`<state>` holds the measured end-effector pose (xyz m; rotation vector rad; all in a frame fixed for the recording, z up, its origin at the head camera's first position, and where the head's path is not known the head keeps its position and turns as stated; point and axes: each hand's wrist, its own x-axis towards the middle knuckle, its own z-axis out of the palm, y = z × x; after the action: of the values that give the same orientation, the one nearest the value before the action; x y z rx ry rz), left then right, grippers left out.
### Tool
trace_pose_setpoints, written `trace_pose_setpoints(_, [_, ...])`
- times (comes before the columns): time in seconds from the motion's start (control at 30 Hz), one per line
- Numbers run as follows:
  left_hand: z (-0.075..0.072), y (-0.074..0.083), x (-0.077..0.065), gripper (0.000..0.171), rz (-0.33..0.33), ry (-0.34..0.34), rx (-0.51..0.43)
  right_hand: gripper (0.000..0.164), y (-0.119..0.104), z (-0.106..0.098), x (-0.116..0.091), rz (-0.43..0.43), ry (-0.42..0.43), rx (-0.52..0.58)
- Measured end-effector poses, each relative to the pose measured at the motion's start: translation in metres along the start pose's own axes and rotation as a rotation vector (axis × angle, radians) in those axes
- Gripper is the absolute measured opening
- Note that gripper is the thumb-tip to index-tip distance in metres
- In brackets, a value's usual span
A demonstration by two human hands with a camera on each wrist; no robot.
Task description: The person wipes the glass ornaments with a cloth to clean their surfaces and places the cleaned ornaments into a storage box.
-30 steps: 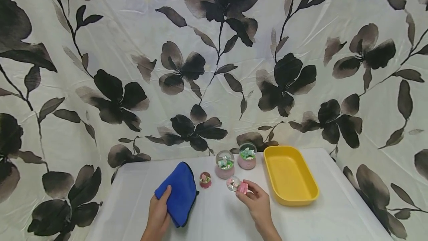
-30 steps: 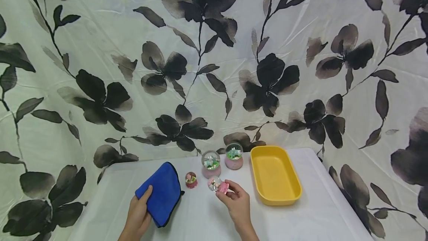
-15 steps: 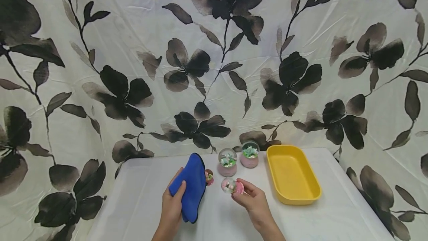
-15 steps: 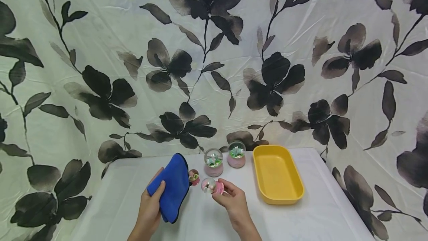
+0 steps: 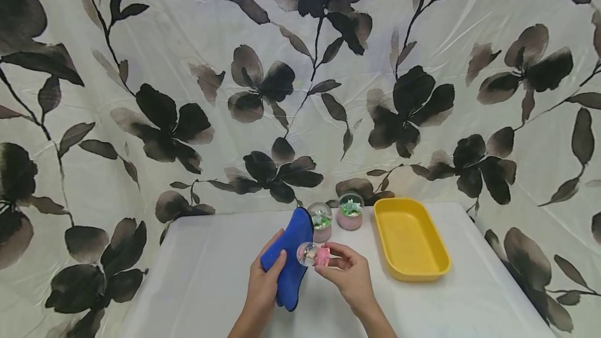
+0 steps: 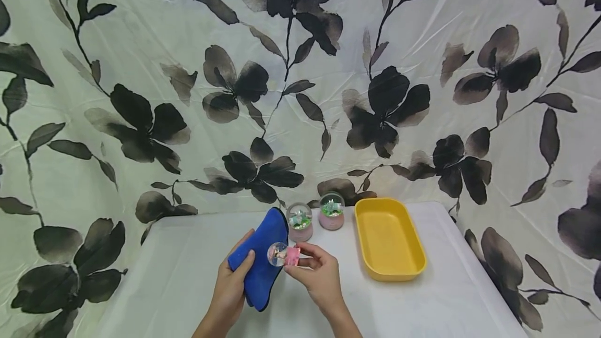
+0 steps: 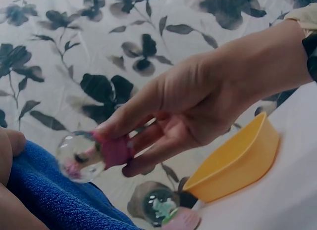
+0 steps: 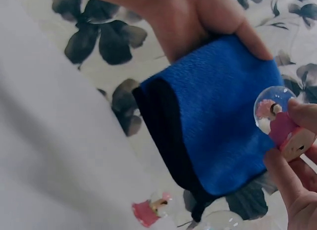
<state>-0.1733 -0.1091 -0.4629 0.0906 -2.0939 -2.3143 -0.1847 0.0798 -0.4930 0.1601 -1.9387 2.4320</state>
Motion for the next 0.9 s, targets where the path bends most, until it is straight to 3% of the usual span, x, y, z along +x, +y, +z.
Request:
trace_pose_setpoints(0.1, [0.006, -0.001, -0.005, 0.061, 0.002, -0.068, -0.01, 0.052, 0.001, 0.001, -0.002, -0.021, 0.003, -0.013])
trace_pose_setpoints(0.27, [0.006, -0.004, -0.01, 0.061, 0.062, -0.299, -0.09, 0.049, 0.002, -0.001, -0.005, -0.074, 0.024, -0.002])
trace_pose_setpoints(0.37, [0.002, -0.005, -0.009, 0.064, 0.06, -0.387, -0.142, 0.048, 0.001, -0.004, -0.006, -0.094, 0.01, -0.002])
trace_pose_setpoints(0.5, [-0.001, -0.008, -0.004, 0.051, 0.049, -0.41, -0.153, 0.048, -0.003, -0.006, -0.005, -0.107, -0.031, -0.031])
trace_pose_setpoints(0.77, [-0.003, -0.014, 0.011, 0.081, -0.065, -0.468, -0.067, 0.047, -0.01, -0.008, -0.003, -0.113, -0.112, -0.097])
trace_pose_setpoints(0.9, [-0.009, -0.019, 0.014, 0.08, -0.036, -0.501, -0.038, 0.048, -0.025, -0.003, -0.006, -0.194, -0.147, -0.204])
